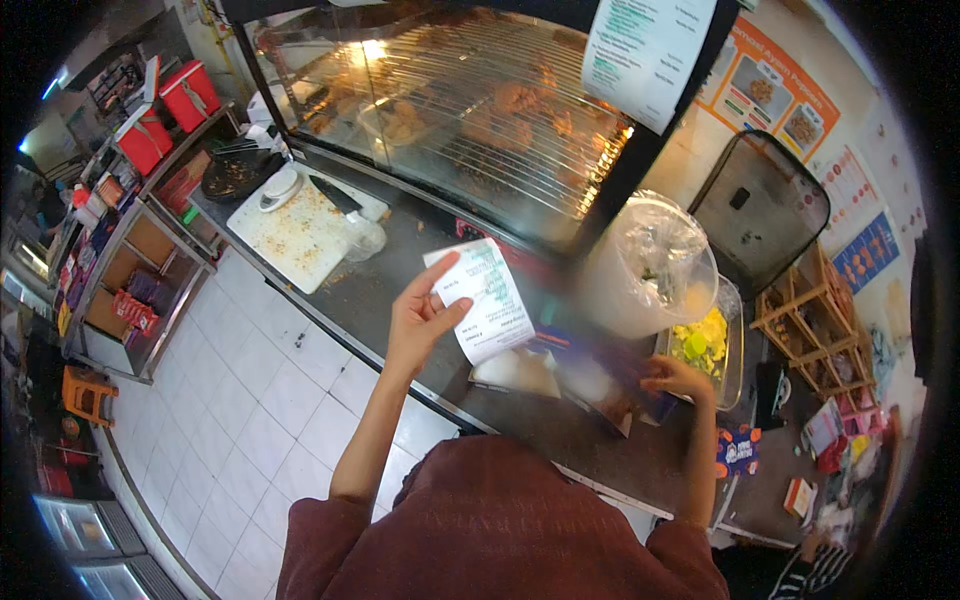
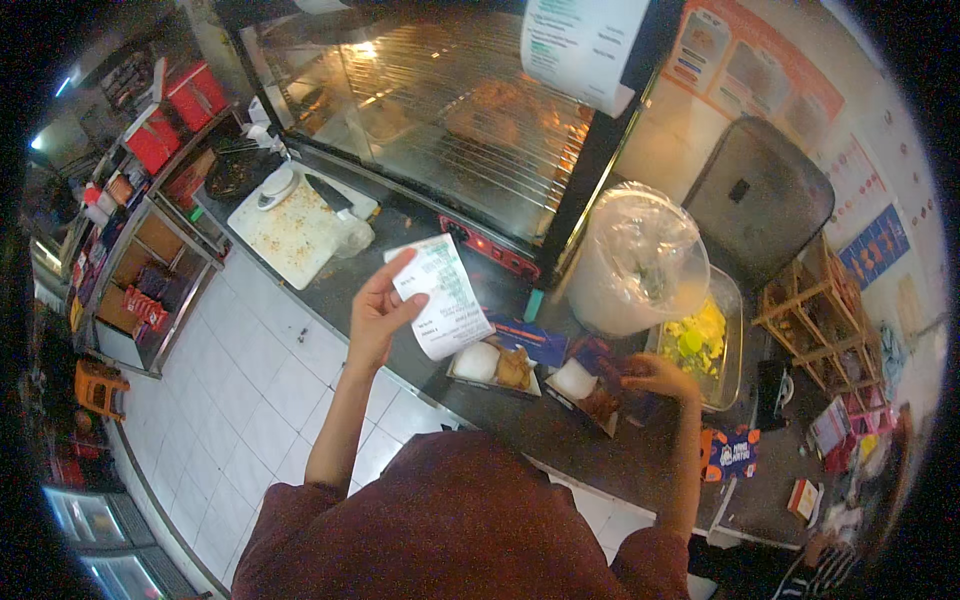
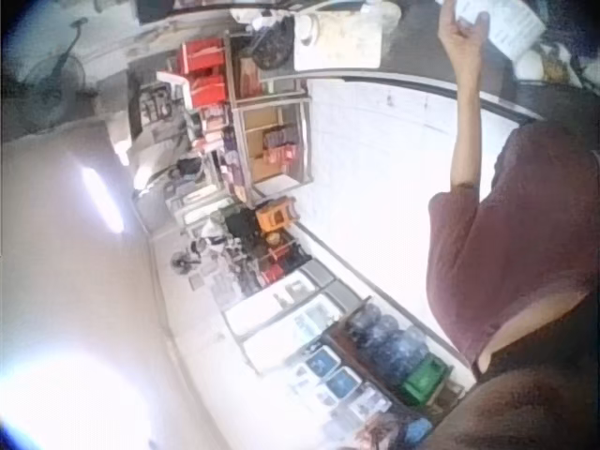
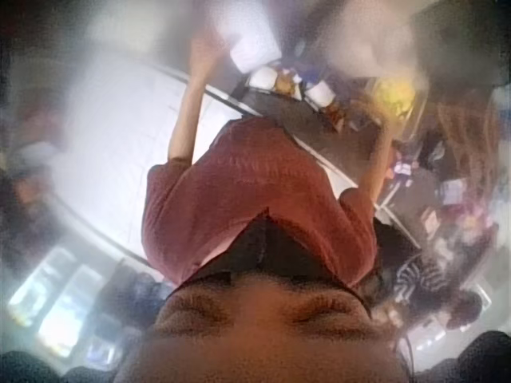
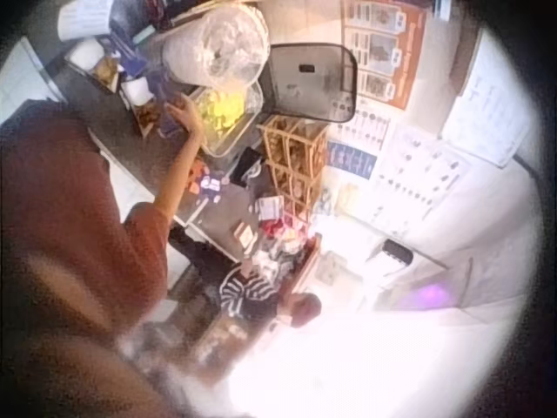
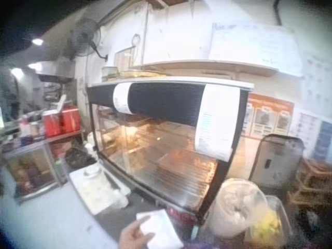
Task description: The person assembles food orders by retrieving packaged items from a cooler and a display case, then placing them into takeaway boxes along with rice and other components. The person handles multiple boxes and order slips, organizing items on the counter.
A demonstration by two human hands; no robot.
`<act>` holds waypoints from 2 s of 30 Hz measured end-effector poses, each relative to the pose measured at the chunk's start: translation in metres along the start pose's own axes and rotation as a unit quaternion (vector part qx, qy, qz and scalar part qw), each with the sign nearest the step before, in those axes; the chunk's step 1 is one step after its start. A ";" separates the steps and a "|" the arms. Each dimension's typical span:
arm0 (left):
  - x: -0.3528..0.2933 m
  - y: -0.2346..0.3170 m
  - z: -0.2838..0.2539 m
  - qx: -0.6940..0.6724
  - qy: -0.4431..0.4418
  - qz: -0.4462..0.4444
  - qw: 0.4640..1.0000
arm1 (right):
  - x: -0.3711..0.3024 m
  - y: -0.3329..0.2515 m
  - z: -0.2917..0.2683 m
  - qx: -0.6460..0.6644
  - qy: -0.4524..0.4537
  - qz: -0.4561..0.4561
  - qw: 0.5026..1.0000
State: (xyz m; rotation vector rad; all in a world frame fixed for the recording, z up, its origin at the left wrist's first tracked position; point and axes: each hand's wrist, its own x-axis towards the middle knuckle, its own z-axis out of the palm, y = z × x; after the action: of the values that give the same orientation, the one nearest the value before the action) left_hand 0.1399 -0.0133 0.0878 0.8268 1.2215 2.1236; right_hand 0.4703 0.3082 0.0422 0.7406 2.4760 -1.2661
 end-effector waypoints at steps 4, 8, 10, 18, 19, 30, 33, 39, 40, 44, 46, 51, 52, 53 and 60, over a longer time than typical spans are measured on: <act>-0.009 0.009 0.032 -0.019 0.062 0.071 0.995 | -0.008 -0.098 0.033 0.181 0.172 -0.046 0.967; -0.020 -0.001 0.076 -0.006 0.097 0.119 0.988 | -0.014 -0.167 0.082 0.306 -0.033 -0.203 0.929; -0.028 -0.008 0.098 -0.011 0.100 0.104 0.990 | 0.007 -0.175 0.130 0.361 0.050 -0.231 0.902; -0.050 -0.041 0.135 -0.006 0.145 0.104 0.984 | 0.022 -0.197 0.134 0.754 0.200 -0.173 0.601; -0.048 -0.040 0.134 0.013 0.156 0.122 0.980 | 0.016 -0.196 0.120 0.744 0.228 -0.174 0.603; 0.010 -0.017 0.090 -0.043 -0.190 0.074 0.978 | -0.032 -0.182 0.052 0.402 0.344 -0.150 0.835; -0.003 -0.006 0.113 -0.058 -0.261 -0.041 0.963 | -0.024 -0.189 0.043 0.377 0.326 -0.160 0.852; 0.009 -0.027 0.099 0.040 -0.263 -0.069 0.961 | 0.004 -0.200 0.017 0.333 0.314 -0.116 0.882; 0.011 -0.027 0.096 0.035 -0.233 -0.074 0.969 | 0.014 -0.191 0.004 0.322 0.294 -0.092 0.895; 0.027 -0.035 0.071 0.036 -0.135 -0.052 0.989 | 0.061 -0.142 -0.089 0.085 0.373 -0.117 0.917; 0.036 -0.039 0.060 0.043 -0.090 -0.054 0.994 | 0.095 -0.106 -0.128 0.075 0.217 -0.082 0.970; 0.047 -0.041 0.052 0.044 -0.095 -0.047 0.993 | 0.207 0.003 -0.133 -0.039 -0.107 0.079 0.990; 0.045 -0.041 0.052 0.023 -0.089 -0.064 0.994 | 0.223 0.012 -0.119 -0.119 -0.119 0.077 0.983; 0.044 -0.039 0.054 0.003 -0.083 -0.078 0.994 | 0.234 0.016 -0.104 -0.201 -0.121 0.055 0.970; 0.040 -0.039 0.049 -0.018 -0.087 -0.082 0.993 | 0.238 0.010 -0.063 -0.480 0.011 -0.167 0.861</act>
State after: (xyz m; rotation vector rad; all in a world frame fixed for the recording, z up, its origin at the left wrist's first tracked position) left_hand 0.1556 0.0588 0.0826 0.8466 1.1187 1.8958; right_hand 0.2772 0.4407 -0.0342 0.0541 2.8338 0.0419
